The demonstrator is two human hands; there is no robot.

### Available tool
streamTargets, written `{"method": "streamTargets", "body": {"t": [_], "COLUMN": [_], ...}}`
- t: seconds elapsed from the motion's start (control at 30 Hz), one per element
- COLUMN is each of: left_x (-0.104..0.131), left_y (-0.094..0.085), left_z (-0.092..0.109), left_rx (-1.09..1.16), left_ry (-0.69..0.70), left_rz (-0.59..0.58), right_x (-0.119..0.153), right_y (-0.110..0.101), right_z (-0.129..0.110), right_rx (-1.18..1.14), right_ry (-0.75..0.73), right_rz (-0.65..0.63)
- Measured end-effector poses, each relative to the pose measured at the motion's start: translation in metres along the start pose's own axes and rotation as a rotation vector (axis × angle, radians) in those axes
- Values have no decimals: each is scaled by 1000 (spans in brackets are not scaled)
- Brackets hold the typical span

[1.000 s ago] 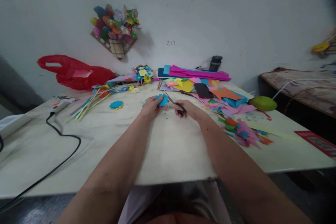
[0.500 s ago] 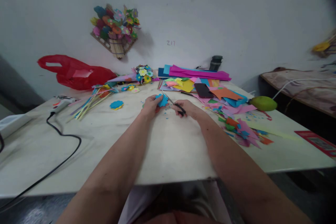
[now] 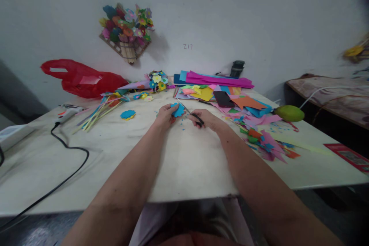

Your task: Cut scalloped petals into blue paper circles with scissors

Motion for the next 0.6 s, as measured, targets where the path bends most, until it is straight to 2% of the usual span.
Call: {"method": "streamTargets", "body": {"t": [0.6], "left_x": [0], "left_y": [0], "left_z": [1], "left_rx": [2], "left_ry": [-23], "left_rz": [0], "right_x": [3], "right_y": [2], "right_z": [-5], "right_rx": [-4], "right_ry": [22], "right_rz": [16]}}
Point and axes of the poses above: each hand's wrist, its own x-axis away from the middle knuckle, its own y-axis out of the palm, z = x × y, the point moved 3 cm from there along -x, towards the middle knuckle, and after that the axes turned 13 degrees about -y, right-handed, at the moved point
